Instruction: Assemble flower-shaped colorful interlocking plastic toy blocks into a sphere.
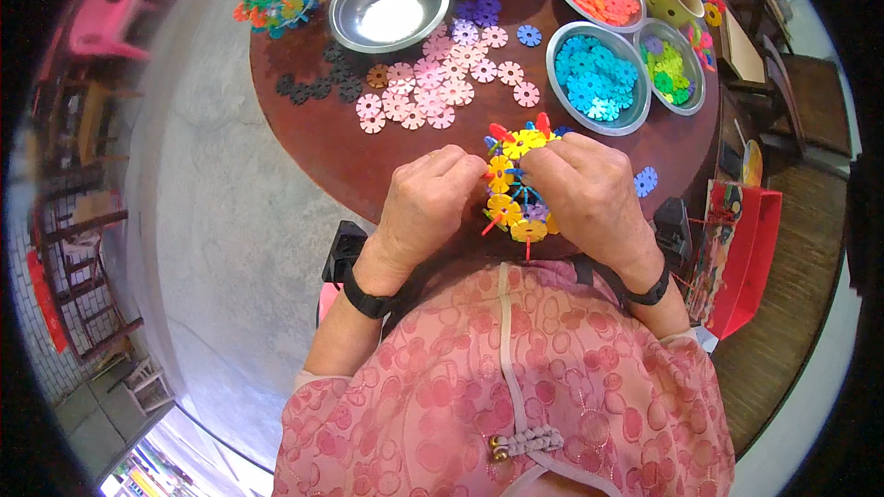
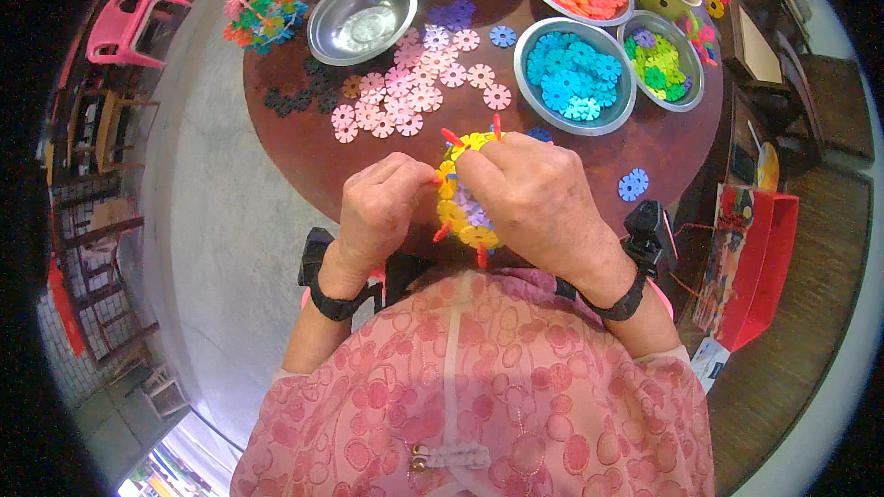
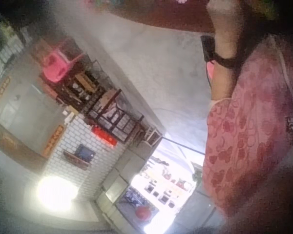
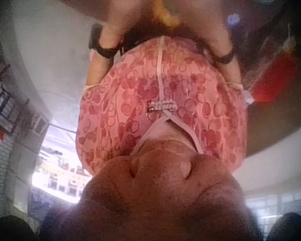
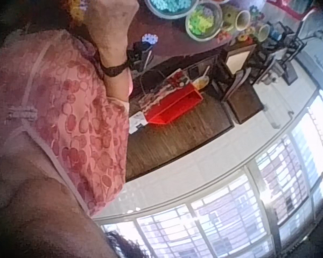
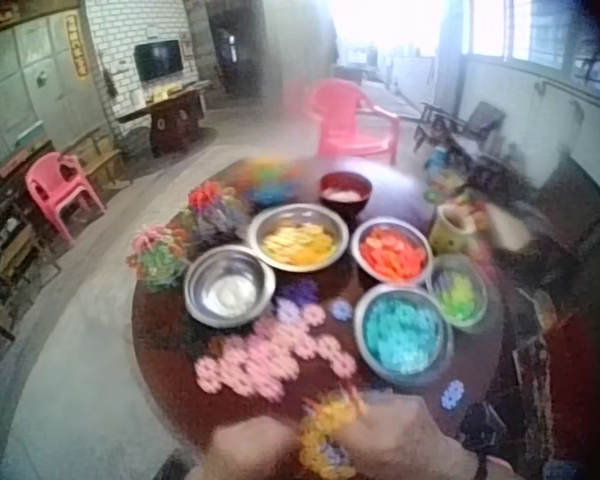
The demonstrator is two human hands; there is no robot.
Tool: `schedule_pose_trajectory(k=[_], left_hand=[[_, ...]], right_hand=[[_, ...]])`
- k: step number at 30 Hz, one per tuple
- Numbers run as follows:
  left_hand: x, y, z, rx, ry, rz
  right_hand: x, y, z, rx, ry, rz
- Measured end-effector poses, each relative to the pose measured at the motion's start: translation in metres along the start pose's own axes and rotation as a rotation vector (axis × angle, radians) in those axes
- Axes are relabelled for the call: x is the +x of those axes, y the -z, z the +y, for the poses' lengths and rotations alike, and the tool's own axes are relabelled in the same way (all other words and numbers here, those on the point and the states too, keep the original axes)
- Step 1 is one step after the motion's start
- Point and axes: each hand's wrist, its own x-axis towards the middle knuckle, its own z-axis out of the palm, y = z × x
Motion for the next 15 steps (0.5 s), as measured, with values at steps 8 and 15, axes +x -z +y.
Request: schedule_pose_trajectory(k=[8,15], left_hand=[[0.0036,0.0006,0.0031,0.009,0.002,-0.030],[0.0013,0.0017,0.0042,-0.009,0.023,-0.017]], right_hand=[[0.0003,0.0023,0.0033,-0.002,0.008,-0.047],[0.0051,0.0020,-0.0014,0.000,0.015,-0.032]])
